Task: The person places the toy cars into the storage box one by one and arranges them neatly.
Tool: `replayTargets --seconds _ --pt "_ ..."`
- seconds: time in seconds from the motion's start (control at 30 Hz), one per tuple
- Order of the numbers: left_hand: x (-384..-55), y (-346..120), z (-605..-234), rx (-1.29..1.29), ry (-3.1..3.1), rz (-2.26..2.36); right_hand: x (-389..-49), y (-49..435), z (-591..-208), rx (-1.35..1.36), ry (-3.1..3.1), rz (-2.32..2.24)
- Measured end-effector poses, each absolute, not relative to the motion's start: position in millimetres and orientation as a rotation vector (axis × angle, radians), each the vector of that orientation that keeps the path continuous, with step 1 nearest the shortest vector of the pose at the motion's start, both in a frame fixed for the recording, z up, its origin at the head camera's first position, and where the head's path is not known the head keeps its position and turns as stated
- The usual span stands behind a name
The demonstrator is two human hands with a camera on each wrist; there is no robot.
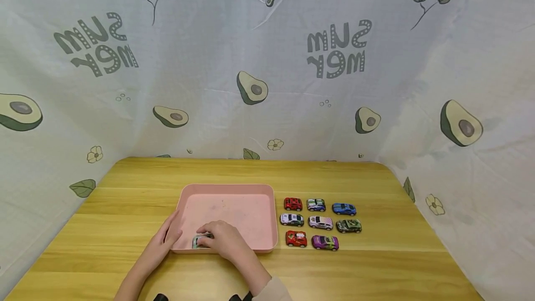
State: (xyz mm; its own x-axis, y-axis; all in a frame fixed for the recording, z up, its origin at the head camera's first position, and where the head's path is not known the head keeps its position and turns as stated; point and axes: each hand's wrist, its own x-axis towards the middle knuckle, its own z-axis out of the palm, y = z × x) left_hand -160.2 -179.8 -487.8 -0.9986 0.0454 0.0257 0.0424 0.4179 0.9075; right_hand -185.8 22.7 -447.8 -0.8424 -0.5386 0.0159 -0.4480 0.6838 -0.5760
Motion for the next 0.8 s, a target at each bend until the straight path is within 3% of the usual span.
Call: replayTargets --seconds 0.8 --pt "-161 -179 -488 0.043 2.609 1.697 -179 79 -437 -0.868 3.089 -0.854"
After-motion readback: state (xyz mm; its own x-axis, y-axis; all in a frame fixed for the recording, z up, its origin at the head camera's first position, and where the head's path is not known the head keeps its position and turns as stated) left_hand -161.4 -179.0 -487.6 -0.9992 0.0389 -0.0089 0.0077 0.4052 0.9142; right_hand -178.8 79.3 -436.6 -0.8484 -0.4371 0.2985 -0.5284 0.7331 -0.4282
